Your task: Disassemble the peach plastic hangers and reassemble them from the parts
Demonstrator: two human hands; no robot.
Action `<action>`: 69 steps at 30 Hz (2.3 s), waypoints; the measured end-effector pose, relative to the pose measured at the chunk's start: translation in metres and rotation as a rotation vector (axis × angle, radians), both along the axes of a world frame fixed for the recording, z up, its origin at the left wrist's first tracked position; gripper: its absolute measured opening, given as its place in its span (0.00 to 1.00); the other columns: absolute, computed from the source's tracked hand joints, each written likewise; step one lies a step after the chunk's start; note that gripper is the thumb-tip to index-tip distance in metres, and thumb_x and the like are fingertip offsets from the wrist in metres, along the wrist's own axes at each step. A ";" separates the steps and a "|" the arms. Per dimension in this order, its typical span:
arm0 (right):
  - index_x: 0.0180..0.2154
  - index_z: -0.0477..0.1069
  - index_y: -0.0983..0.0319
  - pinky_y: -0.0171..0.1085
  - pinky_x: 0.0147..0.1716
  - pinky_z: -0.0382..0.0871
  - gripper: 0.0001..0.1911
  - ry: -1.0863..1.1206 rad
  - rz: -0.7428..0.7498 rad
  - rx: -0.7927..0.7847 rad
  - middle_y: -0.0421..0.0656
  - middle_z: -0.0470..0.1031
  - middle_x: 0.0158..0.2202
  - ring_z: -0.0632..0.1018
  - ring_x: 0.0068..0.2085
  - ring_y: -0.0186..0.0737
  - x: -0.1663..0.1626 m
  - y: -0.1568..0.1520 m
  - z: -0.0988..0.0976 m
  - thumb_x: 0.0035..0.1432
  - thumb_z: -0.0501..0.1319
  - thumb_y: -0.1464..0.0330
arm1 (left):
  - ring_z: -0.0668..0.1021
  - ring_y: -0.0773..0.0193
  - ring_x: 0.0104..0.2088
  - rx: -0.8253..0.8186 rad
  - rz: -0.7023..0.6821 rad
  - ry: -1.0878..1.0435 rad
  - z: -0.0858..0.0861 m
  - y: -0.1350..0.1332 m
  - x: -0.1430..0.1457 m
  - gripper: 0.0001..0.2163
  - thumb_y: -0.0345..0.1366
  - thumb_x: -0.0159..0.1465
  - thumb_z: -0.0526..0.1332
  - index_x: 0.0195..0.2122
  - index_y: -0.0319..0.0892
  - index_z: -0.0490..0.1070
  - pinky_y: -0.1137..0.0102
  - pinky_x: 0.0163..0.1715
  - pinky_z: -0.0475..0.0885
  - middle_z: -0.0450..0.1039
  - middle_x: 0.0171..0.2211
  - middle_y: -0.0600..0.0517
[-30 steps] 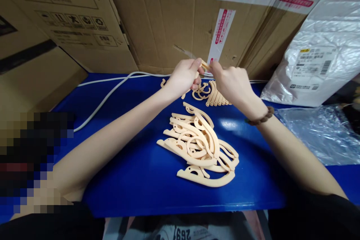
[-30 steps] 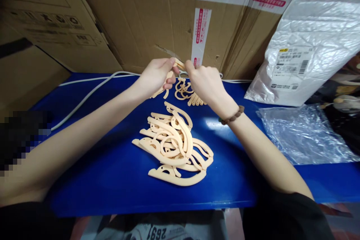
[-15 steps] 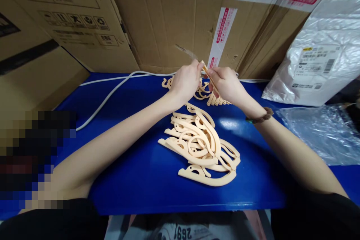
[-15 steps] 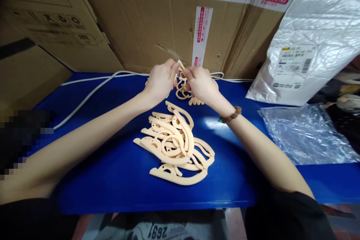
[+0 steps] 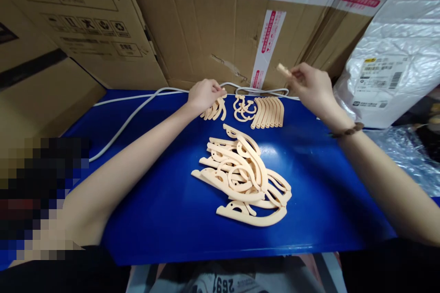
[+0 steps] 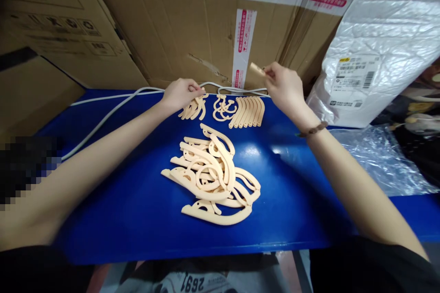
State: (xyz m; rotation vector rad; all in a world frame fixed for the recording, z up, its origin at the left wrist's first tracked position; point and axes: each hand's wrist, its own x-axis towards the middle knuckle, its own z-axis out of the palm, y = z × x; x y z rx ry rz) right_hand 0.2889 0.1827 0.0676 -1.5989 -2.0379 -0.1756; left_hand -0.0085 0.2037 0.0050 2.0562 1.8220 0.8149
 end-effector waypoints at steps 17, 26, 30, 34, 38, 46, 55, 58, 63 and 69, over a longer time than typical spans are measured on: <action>0.44 0.76 0.61 0.46 0.42 0.74 0.16 -0.326 0.169 -0.189 0.50 0.78 0.49 0.80 0.44 0.52 0.043 -0.037 -0.061 0.59 0.53 0.74 | 0.60 0.50 0.67 0.114 -0.403 0.245 -0.046 -0.011 -0.026 0.25 0.48 0.71 0.49 0.64 0.42 0.62 0.53 0.67 0.53 0.61 0.65 0.41; 0.47 0.75 0.62 0.49 0.46 0.74 0.17 -0.264 0.194 -0.191 0.52 0.78 0.49 0.80 0.46 0.54 0.041 -0.035 -0.062 0.59 0.53 0.73 | 0.62 0.48 0.65 0.141 -0.385 0.269 -0.033 -0.021 -0.028 0.27 0.48 0.71 0.49 0.65 0.36 0.61 0.54 0.67 0.55 0.62 0.64 0.38; 0.48 0.74 0.61 0.47 0.45 0.74 0.17 -0.271 0.200 -0.182 0.51 0.78 0.49 0.81 0.45 0.53 0.042 -0.034 -0.063 0.59 0.54 0.72 | 0.58 0.49 0.69 0.230 -0.581 0.300 -0.019 -0.033 -0.002 0.30 0.53 0.70 0.53 0.67 0.40 0.59 0.55 0.68 0.54 0.57 0.68 0.39; 0.49 0.74 0.63 0.46 0.45 0.75 0.18 -0.272 0.219 -0.206 0.52 0.77 0.49 0.81 0.44 0.52 0.043 -0.033 -0.063 0.58 0.54 0.72 | 0.64 0.49 0.66 0.200 -0.697 0.366 -0.014 -0.037 0.023 0.32 0.54 0.70 0.56 0.68 0.39 0.59 0.56 0.65 0.58 0.60 0.67 0.40; 0.51 0.73 0.64 0.47 0.46 0.75 0.19 -0.250 0.224 -0.226 0.52 0.77 0.50 0.81 0.45 0.53 0.044 -0.035 -0.064 0.59 0.55 0.71 | 0.68 0.48 0.63 0.173 -0.687 0.458 -0.016 -0.033 0.029 0.27 0.51 0.71 0.55 0.65 0.37 0.65 0.56 0.63 0.60 0.64 0.65 0.40; 0.54 0.69 0.64 0.49 0.48 0.75 0.21 -0.161 0.226 -0.255 0.53 0.76 0.54 0.81 0.48 0.55 0.038 -0.036 -0.066 0.59 0.57 0.71 | 0.72 0.48 0.59 0.203 -0.594 0.509 -0.011 -0.036 0.018 0.23 0.50 0.70 0.57 0.56 0.37 0.73 0.57 0.60 0.62 0.70 0.61 0.41; 0.54 0.69 0.63 0.47 0.42 0.72 0.20 -0.295 0.143 -0.211 0.54 0.75 0.56 0.79 0.50 0.58 0.013 -0.048 -0.043 0.61 0.54 0.71 | 0.71 0.46 0.59 0.207 -0.544 0.413 -0.008 -0.041 0.012 0.25 0.52 0.67 0.60 0.57 0.37 0.70 0.55 0.58 0.63 0.68 0.59 0.39; 0.45 0.72 0.62 0.41 0.37 0.68 0.11 -0.223 0.191 -0.203 0.50 0.79 0.45 0.80 0.43 0.50 -0.019 -0.071 -0.025 0.65 0.54 0.67 | 0.71 0.49 0.59 0.200 -0.528 0.283 0.002 -0.045 0.006 0.23 0.50 0.68 0.59 0.57 0.39 0.70 0.56 0.60 0.63 0.69 0.58 0.41; 0.35 0.67 0.58 0.37 0.26 0.58 0.18 -0.095 0.414 -0.577 0.38 0.75 0.27 0.73 0.26 0.38 -0.065 -0.116 -0.020 0.64 0.59 0.51 | 0.73 0.54 0.56 0.179 -0.509 0.071 0.027 -0.055 0.003 0.15 0.44 0.68 0.60 0.50 0.41 0.73 0.59 0.59 0.64 0.73 0.52 0.45; 0.44 0.64 0.58 0.37 0.29 0.67 0.18 0.478 0.516 -0.569 0.37 0.77 0.30 0.76 0.29 0.37 -0.076 -0.119 -0.018 0.58 0.68 0.60 | 0.80 0.62 0.38 -0.272 -0.594 -0.389 0.052 -0.076 0.012 0.14 0.44 0.68 0.59 0.41 0.38 0.77 0.71 0.36 0.71 0.79 0.38 0.47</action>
